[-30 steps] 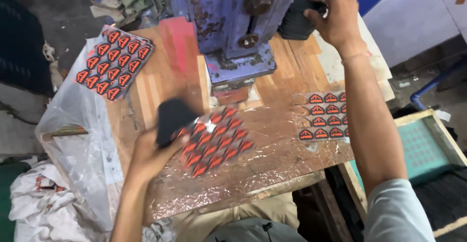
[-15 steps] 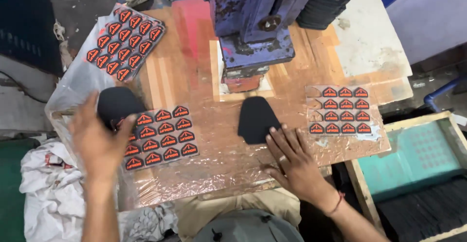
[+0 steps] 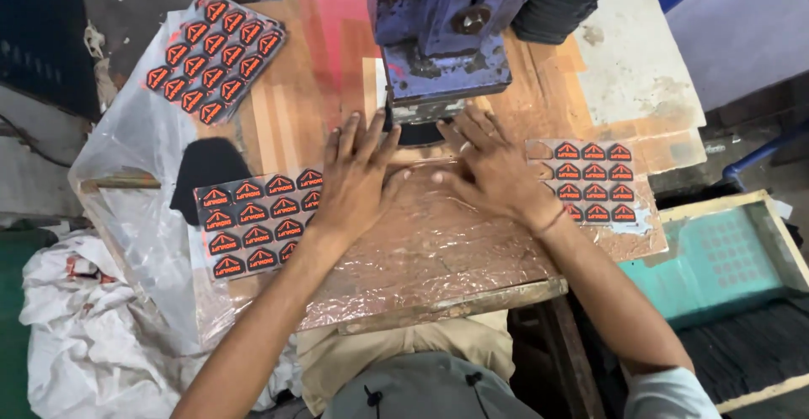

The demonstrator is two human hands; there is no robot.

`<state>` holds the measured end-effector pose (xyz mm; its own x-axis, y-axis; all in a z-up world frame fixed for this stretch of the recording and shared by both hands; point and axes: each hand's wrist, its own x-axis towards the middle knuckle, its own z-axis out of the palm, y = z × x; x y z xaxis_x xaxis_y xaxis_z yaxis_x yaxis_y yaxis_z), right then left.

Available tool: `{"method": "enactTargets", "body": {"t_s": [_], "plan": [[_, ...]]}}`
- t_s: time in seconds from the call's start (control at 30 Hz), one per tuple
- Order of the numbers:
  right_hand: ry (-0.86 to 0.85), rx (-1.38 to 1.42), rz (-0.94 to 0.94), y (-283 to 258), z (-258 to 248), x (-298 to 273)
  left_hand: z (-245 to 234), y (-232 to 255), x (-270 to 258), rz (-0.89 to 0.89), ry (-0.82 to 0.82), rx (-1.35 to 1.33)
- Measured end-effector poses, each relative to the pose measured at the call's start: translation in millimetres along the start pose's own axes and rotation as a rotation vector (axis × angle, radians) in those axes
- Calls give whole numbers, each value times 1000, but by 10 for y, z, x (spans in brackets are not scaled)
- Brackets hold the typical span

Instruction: The person uses a manual press to stamp a logo onto small black items, then places them into clear plastic packaging. They repeatedly pick up the packaged items and arrange them on the workbench.

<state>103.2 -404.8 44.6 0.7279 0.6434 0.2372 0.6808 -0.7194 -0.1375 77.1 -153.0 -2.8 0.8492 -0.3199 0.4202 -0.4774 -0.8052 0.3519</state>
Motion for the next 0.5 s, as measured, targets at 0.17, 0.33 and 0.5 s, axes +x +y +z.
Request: {"method": "enactTargets", "body": {"t_s": [0.17, 0.33, 0.5], "plan": [[25, 54, -15, -53, -110, 19, -46, 58, -26, -10, -84, 61], [65, 55, -21, 8, 7, 27, -173, 185, 72, -15, -81, 20], [102, 80, 93, 11, -351, -553, -173, 148, 127, -18, -100, -25]]}}
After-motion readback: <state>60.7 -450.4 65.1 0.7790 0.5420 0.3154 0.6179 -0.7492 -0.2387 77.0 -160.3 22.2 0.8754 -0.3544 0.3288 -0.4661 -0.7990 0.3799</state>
